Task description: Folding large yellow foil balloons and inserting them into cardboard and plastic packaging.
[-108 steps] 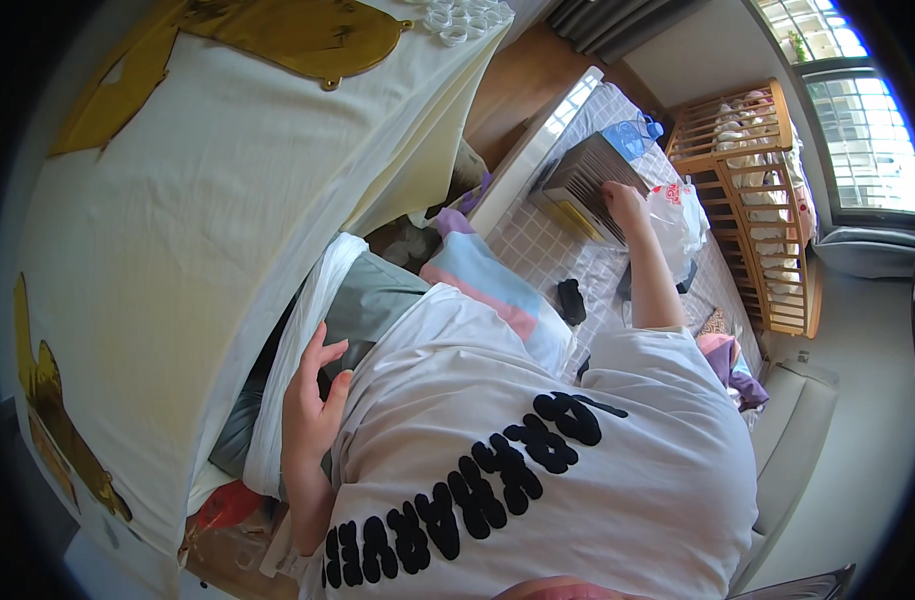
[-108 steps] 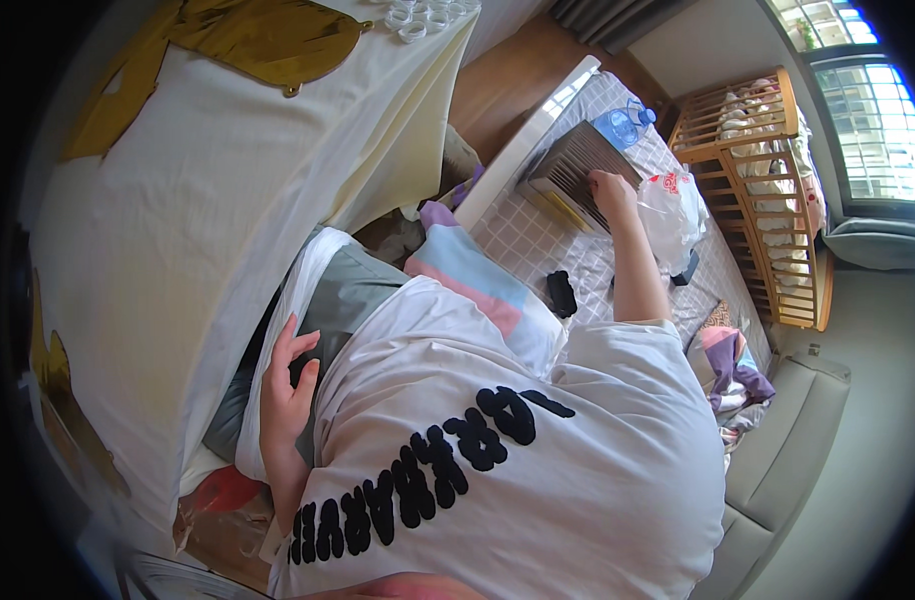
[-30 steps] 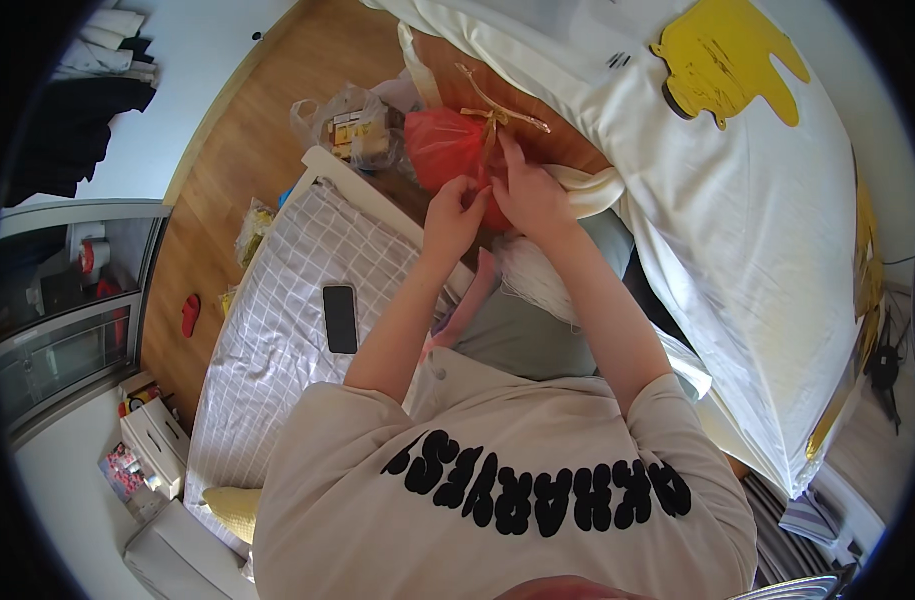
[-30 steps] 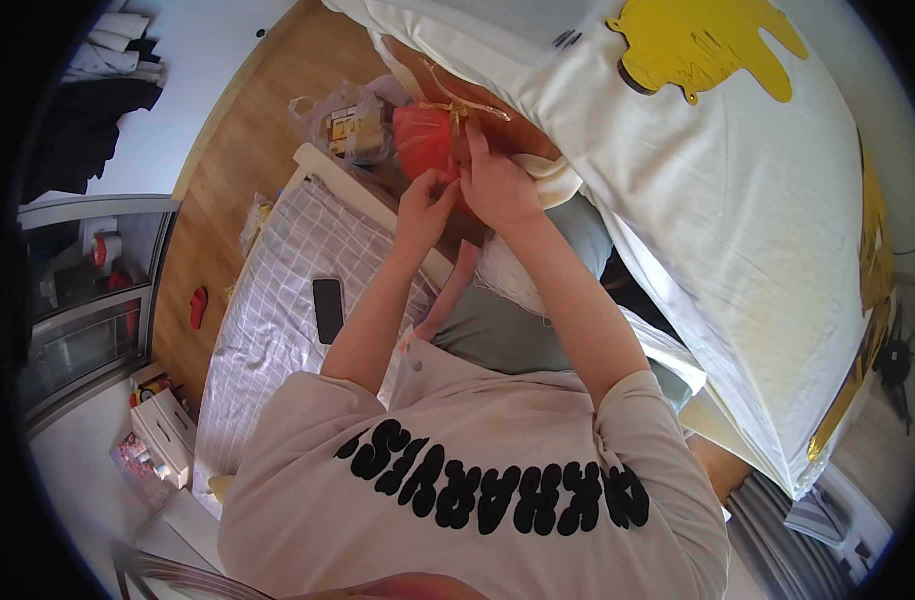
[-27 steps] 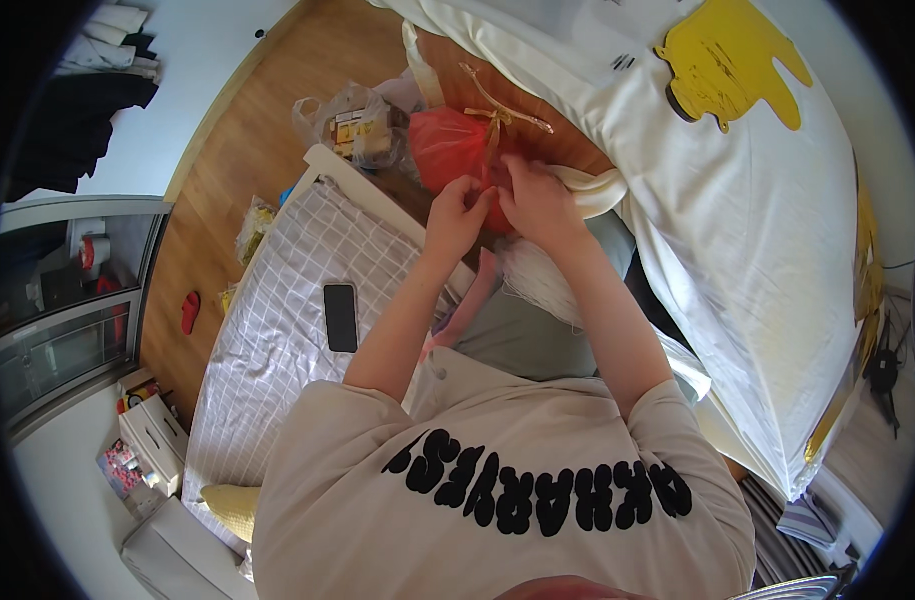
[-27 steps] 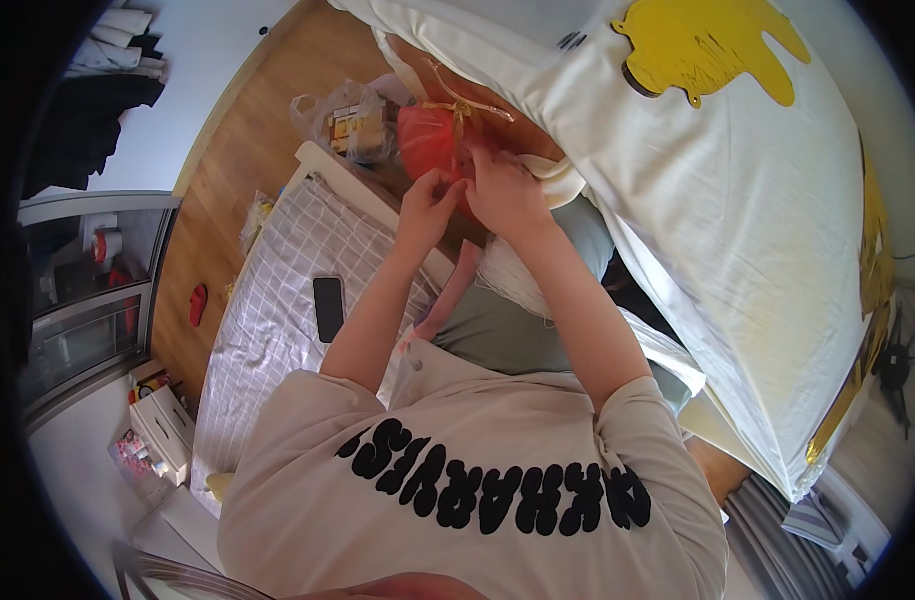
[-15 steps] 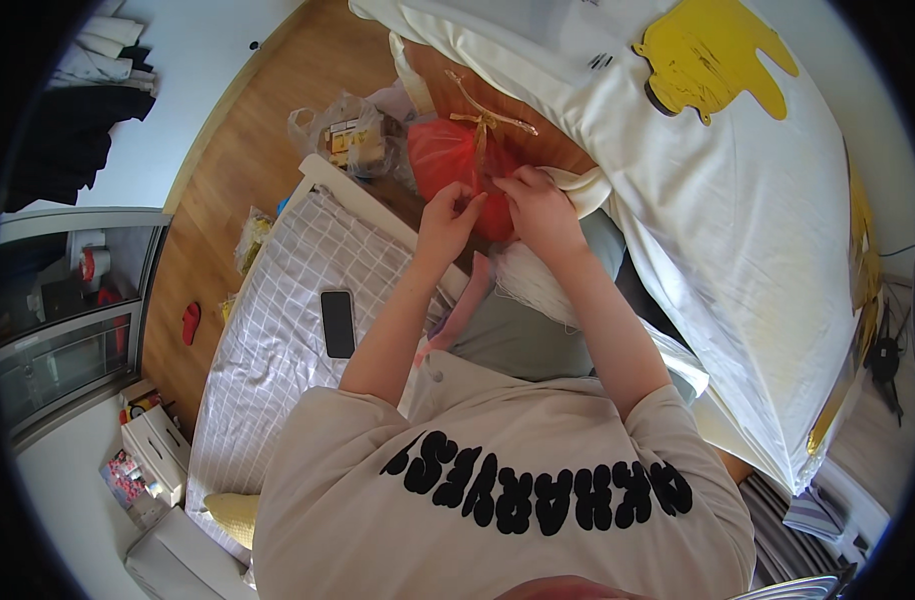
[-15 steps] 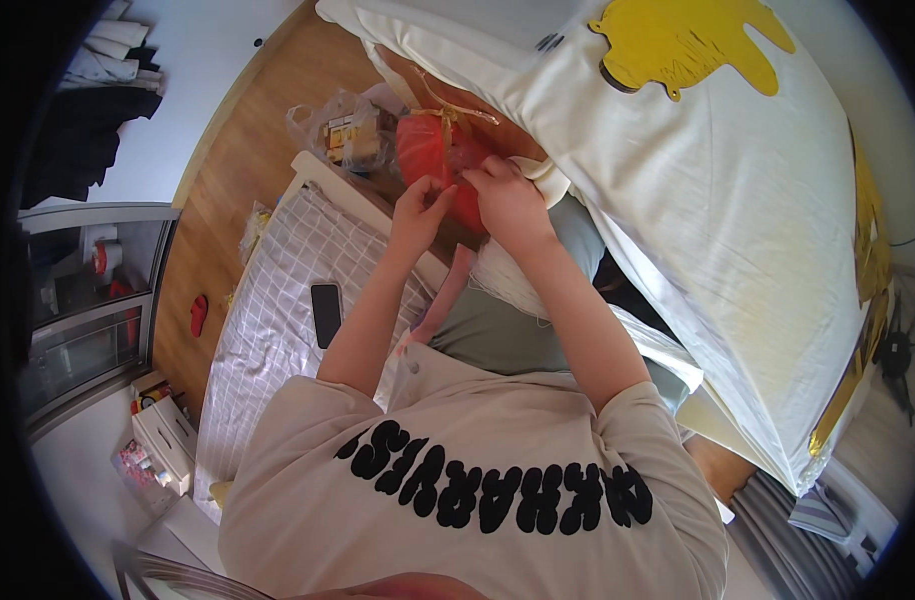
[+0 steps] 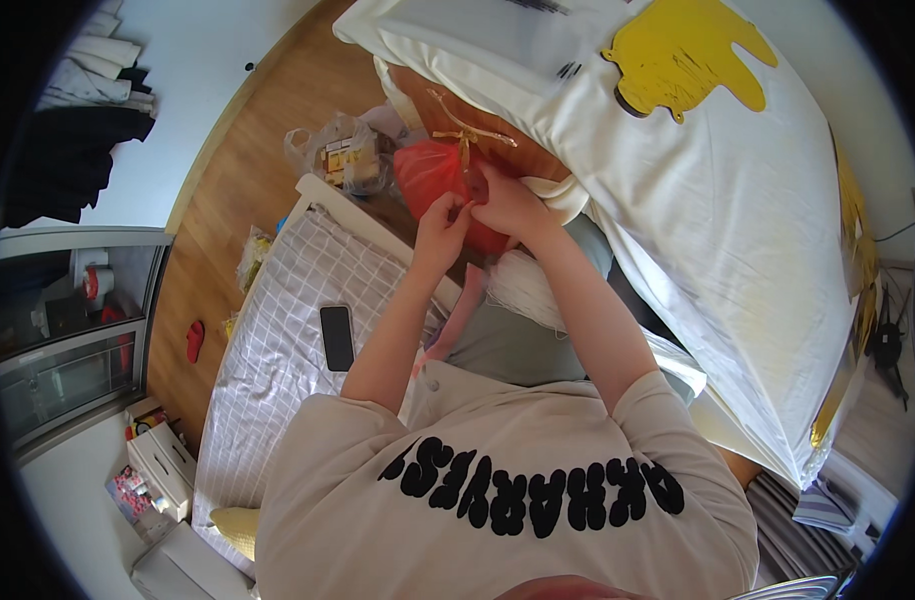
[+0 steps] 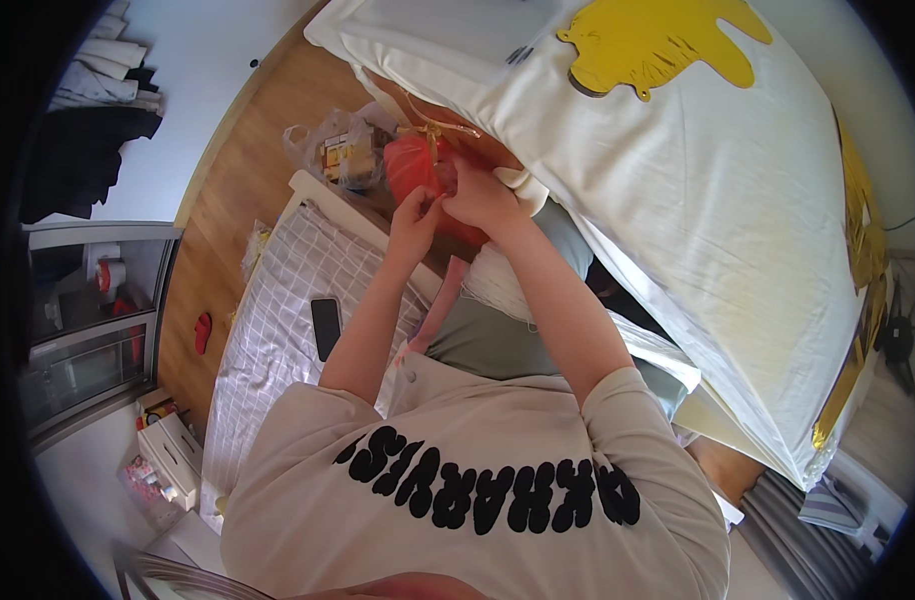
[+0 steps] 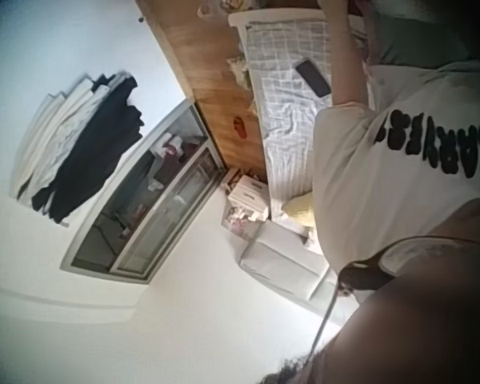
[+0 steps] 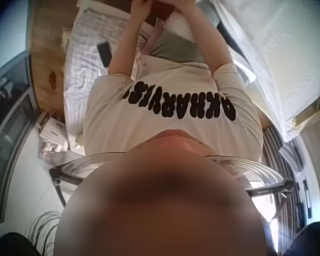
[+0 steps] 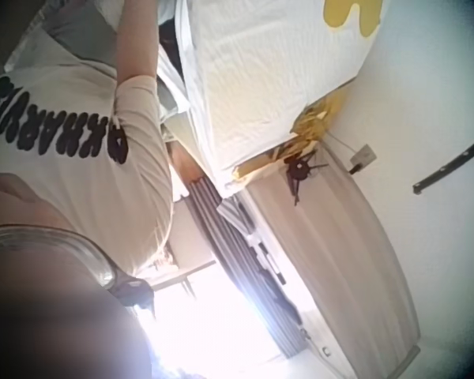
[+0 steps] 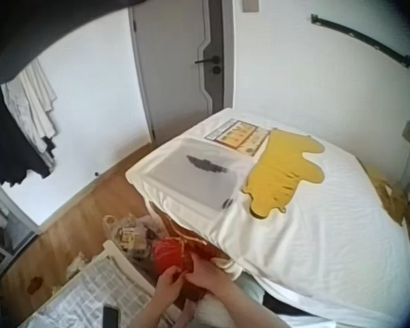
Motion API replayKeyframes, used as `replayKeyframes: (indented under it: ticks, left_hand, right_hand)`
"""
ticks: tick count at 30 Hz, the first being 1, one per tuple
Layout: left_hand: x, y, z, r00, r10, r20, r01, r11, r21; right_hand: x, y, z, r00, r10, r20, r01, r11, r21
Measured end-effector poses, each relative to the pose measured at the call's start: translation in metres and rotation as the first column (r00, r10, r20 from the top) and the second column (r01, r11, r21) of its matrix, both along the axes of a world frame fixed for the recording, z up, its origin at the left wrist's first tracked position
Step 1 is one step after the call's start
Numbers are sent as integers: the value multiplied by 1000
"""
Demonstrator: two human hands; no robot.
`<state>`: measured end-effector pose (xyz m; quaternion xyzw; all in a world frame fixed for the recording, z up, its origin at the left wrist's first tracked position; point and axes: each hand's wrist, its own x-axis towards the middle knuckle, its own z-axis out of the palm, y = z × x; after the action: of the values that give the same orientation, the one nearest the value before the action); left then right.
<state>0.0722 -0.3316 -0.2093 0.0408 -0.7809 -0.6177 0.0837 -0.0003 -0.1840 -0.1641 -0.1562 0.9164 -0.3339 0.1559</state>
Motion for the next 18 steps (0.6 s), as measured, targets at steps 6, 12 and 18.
replayKeyframes:
  ticks: [6, 12, 18]
  left_hand:
    - [4, -10, -10, 991, -50, 122, 41, 996, 79]
    - [8, -11, -6, 992, -59, 114, 52, 996, 71]
    - [7, -14, -8, 988, -71, 139, 61, 995, 73]
  right_hand:
    - [-13, -4, 10, 831, 252, 495, -302, 953, 22]
    - [24, 17, 14, 988, 151, 27, -150, 988, -46]
    - [57, 55, 36, 994, 90, 54, -82, 986, -142]
